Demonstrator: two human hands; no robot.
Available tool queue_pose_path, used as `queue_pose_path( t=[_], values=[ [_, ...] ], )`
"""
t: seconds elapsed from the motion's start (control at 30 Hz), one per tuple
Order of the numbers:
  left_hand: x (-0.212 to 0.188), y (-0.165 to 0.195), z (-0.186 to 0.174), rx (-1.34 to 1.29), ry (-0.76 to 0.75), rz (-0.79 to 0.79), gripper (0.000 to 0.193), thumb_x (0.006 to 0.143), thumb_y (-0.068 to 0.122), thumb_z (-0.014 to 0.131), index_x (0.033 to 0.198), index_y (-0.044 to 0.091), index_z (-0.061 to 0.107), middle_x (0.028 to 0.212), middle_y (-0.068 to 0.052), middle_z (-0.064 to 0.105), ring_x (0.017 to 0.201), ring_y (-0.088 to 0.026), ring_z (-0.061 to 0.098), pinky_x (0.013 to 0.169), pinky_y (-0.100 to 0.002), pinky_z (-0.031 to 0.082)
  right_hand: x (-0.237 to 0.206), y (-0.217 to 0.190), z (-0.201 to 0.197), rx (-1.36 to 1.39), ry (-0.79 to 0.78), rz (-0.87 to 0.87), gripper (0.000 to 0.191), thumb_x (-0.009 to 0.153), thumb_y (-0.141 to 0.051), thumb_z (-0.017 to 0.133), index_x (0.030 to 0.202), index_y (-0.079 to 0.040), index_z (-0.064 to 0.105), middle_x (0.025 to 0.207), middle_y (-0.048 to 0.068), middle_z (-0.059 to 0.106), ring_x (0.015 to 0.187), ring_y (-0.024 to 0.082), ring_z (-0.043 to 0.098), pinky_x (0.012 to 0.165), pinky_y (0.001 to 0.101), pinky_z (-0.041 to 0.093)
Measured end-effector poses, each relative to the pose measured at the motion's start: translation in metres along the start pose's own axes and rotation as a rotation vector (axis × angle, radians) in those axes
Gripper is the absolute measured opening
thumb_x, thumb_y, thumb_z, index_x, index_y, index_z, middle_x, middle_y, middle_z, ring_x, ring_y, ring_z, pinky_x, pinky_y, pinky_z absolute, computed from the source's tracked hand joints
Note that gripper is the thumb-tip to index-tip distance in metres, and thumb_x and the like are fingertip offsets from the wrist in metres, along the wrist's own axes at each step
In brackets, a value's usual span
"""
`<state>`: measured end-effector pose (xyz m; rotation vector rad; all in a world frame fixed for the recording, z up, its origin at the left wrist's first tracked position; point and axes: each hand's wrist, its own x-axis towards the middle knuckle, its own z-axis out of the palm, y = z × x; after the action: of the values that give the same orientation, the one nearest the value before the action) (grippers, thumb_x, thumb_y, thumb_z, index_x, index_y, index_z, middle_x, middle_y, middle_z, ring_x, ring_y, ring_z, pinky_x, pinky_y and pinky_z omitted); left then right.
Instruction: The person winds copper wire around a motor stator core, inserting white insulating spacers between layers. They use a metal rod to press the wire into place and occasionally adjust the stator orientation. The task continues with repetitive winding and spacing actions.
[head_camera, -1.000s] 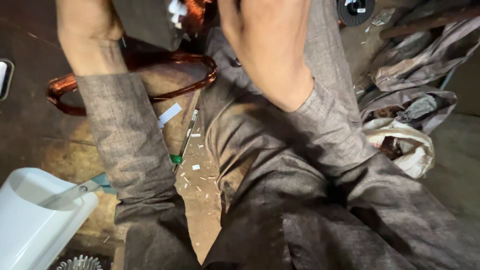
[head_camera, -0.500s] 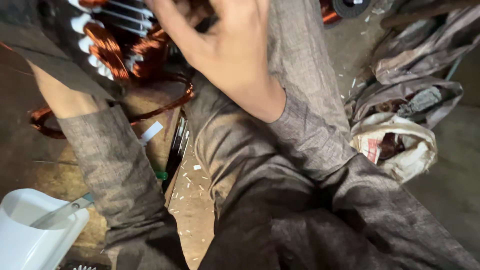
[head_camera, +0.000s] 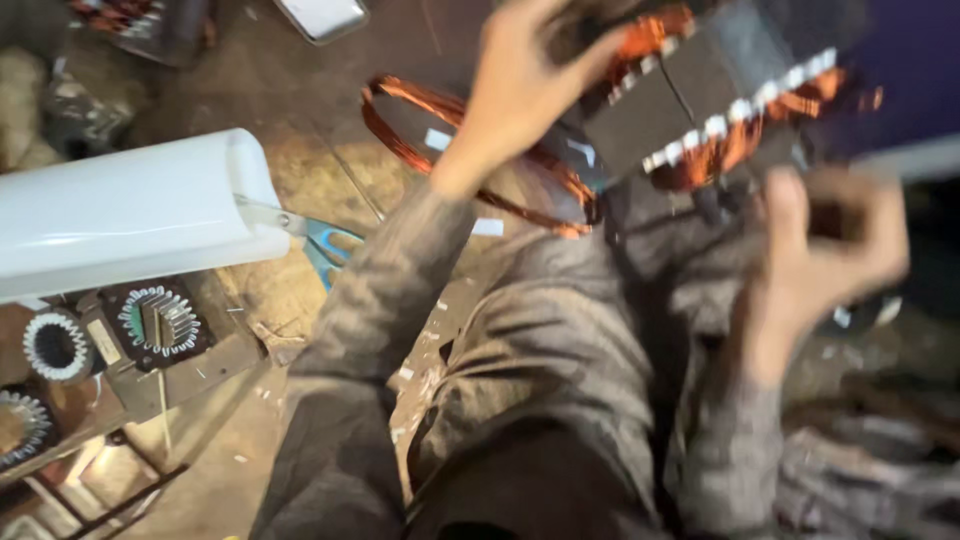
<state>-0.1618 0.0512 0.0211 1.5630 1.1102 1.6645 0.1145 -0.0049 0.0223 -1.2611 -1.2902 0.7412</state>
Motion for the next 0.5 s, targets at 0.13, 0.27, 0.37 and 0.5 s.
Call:
queue_pose_path(
  t=[0.13,0.27,0.37,0.5],
  values=[
    [-0.036,0.027,-0.090,0.862,0.039,0.066,0.025,0.096,0.022,0.085,0.111,0.006,0.074,0.099,-0.011,0.071,0.097,-0.030,0.069,0.088,-0.041,0.054,-0.040,0.038,-0.065,-0.124,-0.066,-0.032,0.027,0.108,-0.009,0.077,0.092,0.001,0.058,0.087,0.002,0.064,0.078,0.010,0.061,0.076,0.0226,0.051],
    [-0.057,0.024,-0.174,1.328,-0.044,0.003,0.036,0.094,0.024,0.085,0.122,0.007,0.071,0.111,-0.014,0.069,0.095,-0.037,0.066,0.081,-0.046,0.051,-0.073,0.087,-0.095,-0.313,-0.132,0.090,0.027,0.104,-0.008,0.080,0.087,0.004,0.064,0.082,0.004,0.063,0.079,0.008,0.054,0.076,0.0232,0.045],
    [-0.054,0.028,-0.209,1.455,-0.146,-0.112,0.051,0.095,0.027,0.088,0.138,0.009,0.069,0.111,-0.020,0.064,0.083,-0.037,0.064,0.070,-0.045,0.050,-0.080,0.104,-0.093,-0.300,-0.148,0.122,0.029,0.104,-0.009,0.080,0.086,0.004,0.063,0.078,0.003,0.062,0.074,0.006,0.053,0.073,0.0235,0.045],
    [-0.049,0.034,-0.224,1.575,0.089,0.091,0.055,0.085,0.021,0.083,0.133,0.008,0.060,0.124,-0.020,0.064,0.090,-0.035,0.065,0.078,-0.041,0.054,-0.071,0.096,-0.074,-0.441,-0.165,0.070,0.028,0.102,-0.009,0.082,0.087,0.004,0.063,0.076,0.004,0.063,0.070,0.007,0.053,0.068,0.0242,0.045]
  ],
)
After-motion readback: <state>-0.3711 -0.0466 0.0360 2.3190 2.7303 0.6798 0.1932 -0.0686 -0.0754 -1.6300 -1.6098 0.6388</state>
